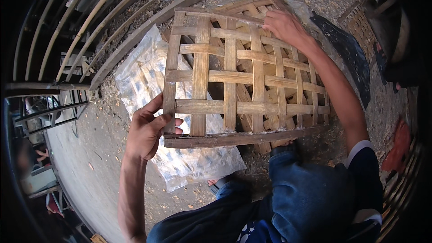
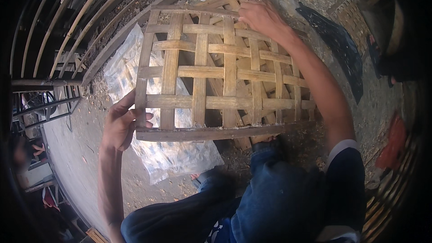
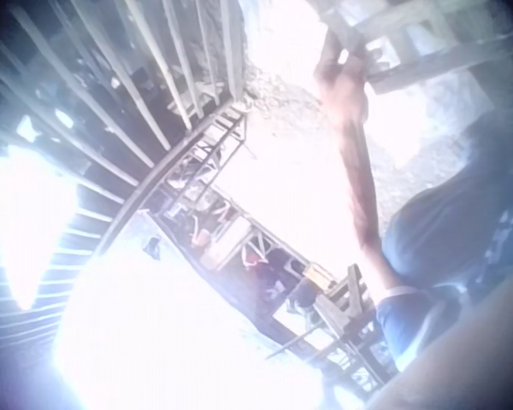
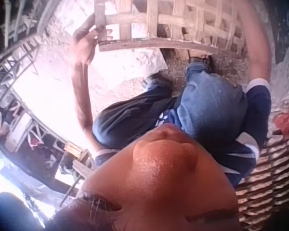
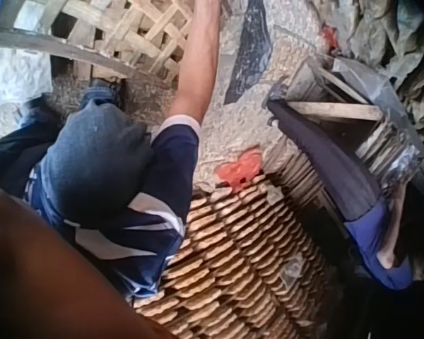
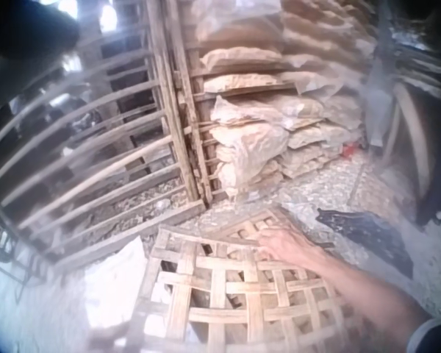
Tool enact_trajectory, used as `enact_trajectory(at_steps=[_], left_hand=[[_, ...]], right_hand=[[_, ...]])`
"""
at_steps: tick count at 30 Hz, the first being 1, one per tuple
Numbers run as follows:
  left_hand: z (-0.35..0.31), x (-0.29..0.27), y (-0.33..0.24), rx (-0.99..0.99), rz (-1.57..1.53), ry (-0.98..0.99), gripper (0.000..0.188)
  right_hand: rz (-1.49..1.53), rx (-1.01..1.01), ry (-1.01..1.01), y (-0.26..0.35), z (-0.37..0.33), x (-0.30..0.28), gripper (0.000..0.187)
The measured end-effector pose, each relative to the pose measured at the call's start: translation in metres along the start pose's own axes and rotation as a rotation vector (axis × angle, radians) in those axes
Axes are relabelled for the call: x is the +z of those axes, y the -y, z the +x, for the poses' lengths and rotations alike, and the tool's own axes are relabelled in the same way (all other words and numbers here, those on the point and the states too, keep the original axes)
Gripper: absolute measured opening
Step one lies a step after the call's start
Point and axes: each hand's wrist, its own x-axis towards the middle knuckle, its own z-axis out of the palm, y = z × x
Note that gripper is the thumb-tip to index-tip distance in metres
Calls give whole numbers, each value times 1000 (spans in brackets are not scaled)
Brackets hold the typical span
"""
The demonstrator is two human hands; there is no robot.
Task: The person assembles a woven wooden tray by placing a plastic sheet inside, then covers it with a black sheet. They handle multiple trays, stacking and adjusting them on the floor.
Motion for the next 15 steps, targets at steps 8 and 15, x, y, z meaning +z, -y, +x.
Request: enact_trajectory(at_steps=[8, 15], left_hand=[[-3, -2, 2, -40, -76, -10, 56], [0, -5, 5, -42, -22, -16, 57]], right_hand=[[628, 395, -471, -44, -11, -7, 35], [758, 735, -230, -46, -16, -1, 24]])
